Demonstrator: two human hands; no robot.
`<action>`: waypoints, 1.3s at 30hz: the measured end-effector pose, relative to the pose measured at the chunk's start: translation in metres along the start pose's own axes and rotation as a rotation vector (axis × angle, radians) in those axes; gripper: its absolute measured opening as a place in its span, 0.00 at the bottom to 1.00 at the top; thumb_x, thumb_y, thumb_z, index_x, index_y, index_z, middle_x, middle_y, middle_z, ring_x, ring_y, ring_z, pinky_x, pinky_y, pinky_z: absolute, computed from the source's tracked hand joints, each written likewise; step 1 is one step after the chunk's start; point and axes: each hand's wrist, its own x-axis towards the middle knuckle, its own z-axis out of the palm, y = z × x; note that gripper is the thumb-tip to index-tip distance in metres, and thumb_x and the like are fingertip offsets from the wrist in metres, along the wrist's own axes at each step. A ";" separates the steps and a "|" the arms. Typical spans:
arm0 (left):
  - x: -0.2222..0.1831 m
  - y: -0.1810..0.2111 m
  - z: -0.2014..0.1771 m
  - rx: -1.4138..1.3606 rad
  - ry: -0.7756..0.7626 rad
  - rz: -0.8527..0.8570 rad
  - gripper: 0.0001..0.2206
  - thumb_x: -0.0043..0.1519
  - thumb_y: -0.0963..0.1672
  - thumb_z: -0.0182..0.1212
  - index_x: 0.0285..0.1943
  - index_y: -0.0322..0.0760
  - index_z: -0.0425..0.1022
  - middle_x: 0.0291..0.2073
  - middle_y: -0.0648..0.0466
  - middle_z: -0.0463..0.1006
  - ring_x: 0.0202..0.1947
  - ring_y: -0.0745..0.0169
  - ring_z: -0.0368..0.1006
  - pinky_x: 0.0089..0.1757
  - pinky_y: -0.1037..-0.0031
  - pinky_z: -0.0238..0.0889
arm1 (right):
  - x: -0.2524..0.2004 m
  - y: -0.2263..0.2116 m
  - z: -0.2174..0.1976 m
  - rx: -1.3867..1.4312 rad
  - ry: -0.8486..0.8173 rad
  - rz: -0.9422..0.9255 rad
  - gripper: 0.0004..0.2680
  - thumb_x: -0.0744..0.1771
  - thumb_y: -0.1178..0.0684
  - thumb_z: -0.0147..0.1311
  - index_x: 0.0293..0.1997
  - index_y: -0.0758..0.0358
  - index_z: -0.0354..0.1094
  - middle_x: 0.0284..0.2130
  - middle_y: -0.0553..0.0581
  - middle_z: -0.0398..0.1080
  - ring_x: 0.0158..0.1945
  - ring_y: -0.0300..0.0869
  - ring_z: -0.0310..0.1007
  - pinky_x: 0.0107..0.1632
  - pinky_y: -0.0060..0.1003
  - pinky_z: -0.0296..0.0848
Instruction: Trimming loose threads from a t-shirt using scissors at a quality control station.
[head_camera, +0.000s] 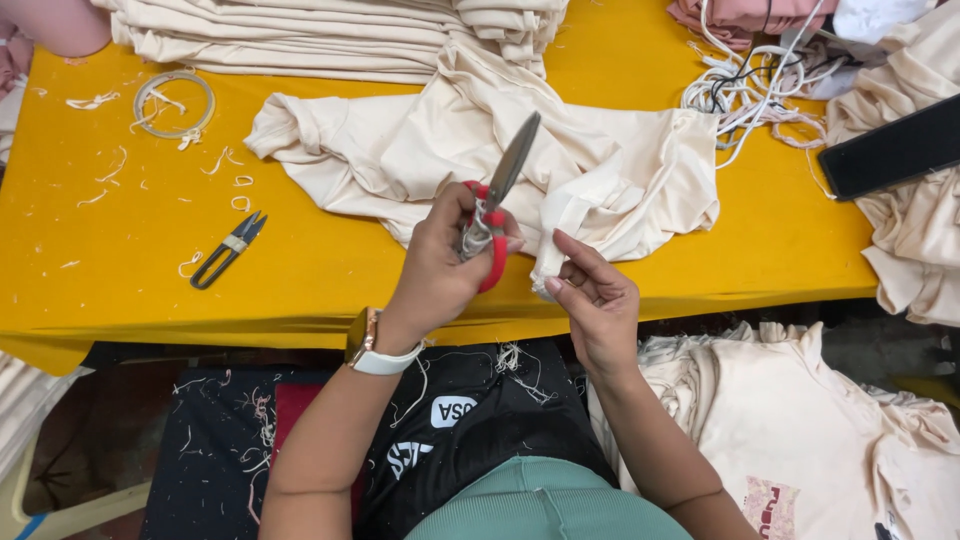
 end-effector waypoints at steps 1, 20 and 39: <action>0.000 0.000 -0.002 -0.035 -0.015 0.035 0.15 0.54 0.33 0.63 0.45 0.35 0.64 0.33 0.44 0.80 0.36 0.56 0.78 0.45 0.66 0.70 | 0.001 0.000 0.000 -0.003 -0.006 -0.013 0.20 0.60 0.75 0.59 0.58 0.79 0.68 0.46 0.65 0.73 0.42 0.37 0.74 0.47 0.31 0.80; -0.007 -0.014 -0.002 0.619 -0.148 0.263 0.14 0.50 0.40 0.68 0.44 0.42 0.72 0.25 0.51 0.76 0.31 0.47 0.78 0.38 0.64 0.64 | 0.001 0.011 -0.007 -0.085 -0.081 -0.033 0.20 0.60 0.75 0.60 0.57 0.75 0.71 0.43 0.63 0.73 0.42 0.42 0.78 0.47 0.33 0.81; -0.012 -0.003 -0.010 0.471 -0.022 0.114 0.13 0.53 0.39 0.67 0.43 0.36 0.68 0.23 0.43 0.72 0.28 0.33 0.72 0.34 0.55 0.64 | 0.003 -0.002 -0.013 -0.120 -0.121 0.013 0.22 0.59 0.74 0.62 0.59 0.74 0.70 0.52 0.63 0.73 0.40 0.35 0.73 0.47 0.29 0.80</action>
